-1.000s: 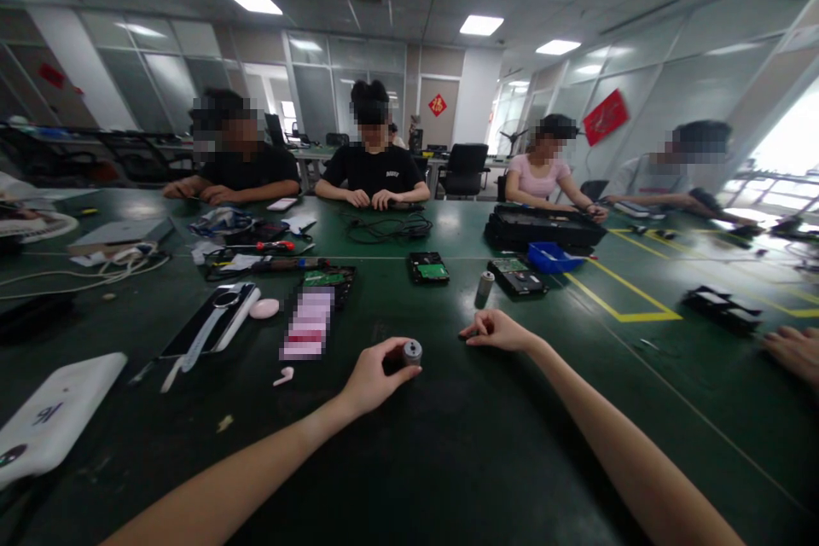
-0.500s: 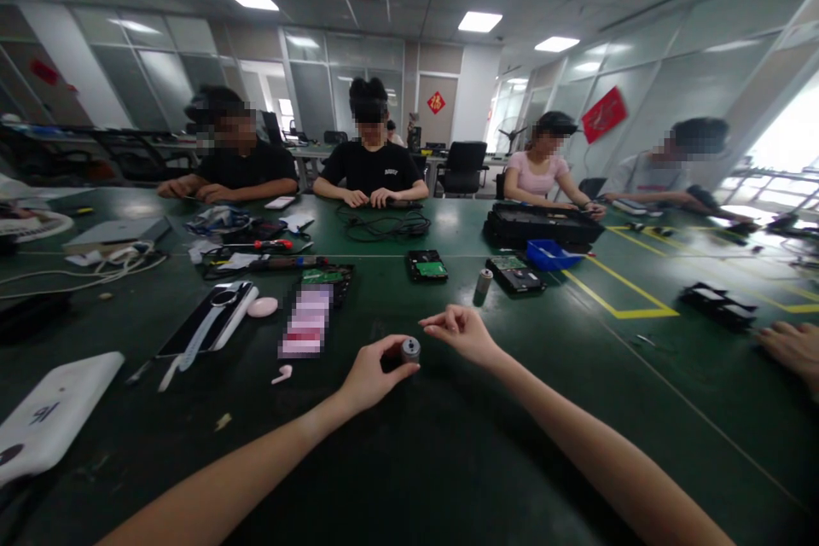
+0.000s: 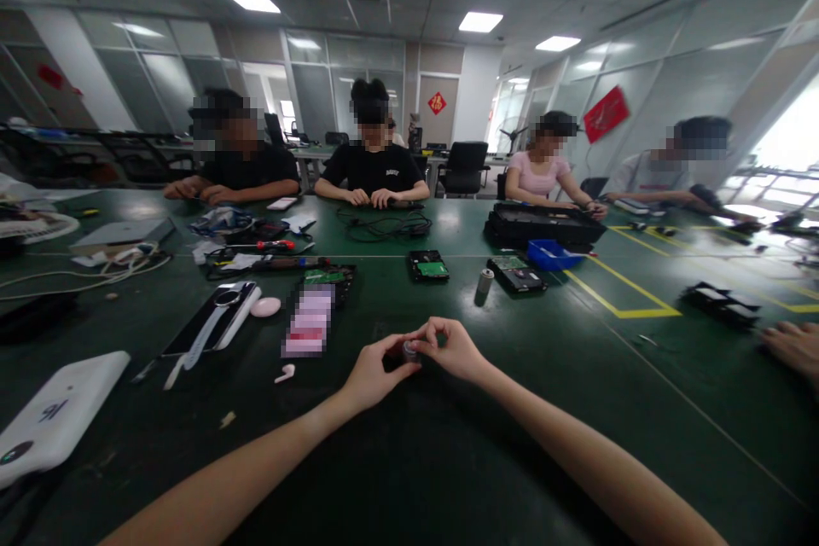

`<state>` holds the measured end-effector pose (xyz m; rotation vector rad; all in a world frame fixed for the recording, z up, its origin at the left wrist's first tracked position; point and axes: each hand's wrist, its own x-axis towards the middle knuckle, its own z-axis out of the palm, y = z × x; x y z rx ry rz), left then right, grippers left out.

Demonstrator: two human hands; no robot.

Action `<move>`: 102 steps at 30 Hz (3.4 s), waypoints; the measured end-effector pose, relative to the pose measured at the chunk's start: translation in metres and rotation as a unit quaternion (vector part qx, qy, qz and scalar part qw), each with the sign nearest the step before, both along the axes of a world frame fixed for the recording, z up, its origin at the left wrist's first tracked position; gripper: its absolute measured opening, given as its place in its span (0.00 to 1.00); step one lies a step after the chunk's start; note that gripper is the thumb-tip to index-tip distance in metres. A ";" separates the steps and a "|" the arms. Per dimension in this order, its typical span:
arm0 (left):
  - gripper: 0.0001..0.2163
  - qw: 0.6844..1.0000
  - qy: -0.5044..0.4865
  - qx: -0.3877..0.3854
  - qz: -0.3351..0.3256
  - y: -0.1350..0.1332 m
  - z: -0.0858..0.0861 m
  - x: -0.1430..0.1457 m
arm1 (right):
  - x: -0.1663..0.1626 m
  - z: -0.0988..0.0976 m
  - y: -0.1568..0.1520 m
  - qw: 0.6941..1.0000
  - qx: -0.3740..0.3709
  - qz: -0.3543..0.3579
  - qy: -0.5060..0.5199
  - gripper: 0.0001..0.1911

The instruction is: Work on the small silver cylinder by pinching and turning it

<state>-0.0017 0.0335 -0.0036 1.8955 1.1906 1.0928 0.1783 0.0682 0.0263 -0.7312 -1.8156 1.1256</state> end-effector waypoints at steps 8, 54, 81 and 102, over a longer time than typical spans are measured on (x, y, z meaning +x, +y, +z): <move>0.17 1.000 0.003 -0.004 -0.003 -0.001 0.002 0.001 | 0.003 0.002 0.007 0.996 0.001 -0.084 0.007 0.18; 0.17 1.000 0.004 -0.012 -0.007 -0.003 0.009 0.000 | 0.083 -0.008 0.055 0.994 -0.081 -0.034 -0.070 0.25; 0.17 1.000 0.000 -0.009 -0.003 -0.003 0.005 0.001 | 0.006 0.009 0.001 0.999 0.035 -0.032 -0.025 0.16; 0.17 1.000 0.005 -0.003 -0.002 -0.004 0.007 0.000 | 0.006 0.014 -0.001 0.998 0.030 -0.045 0.017 0.16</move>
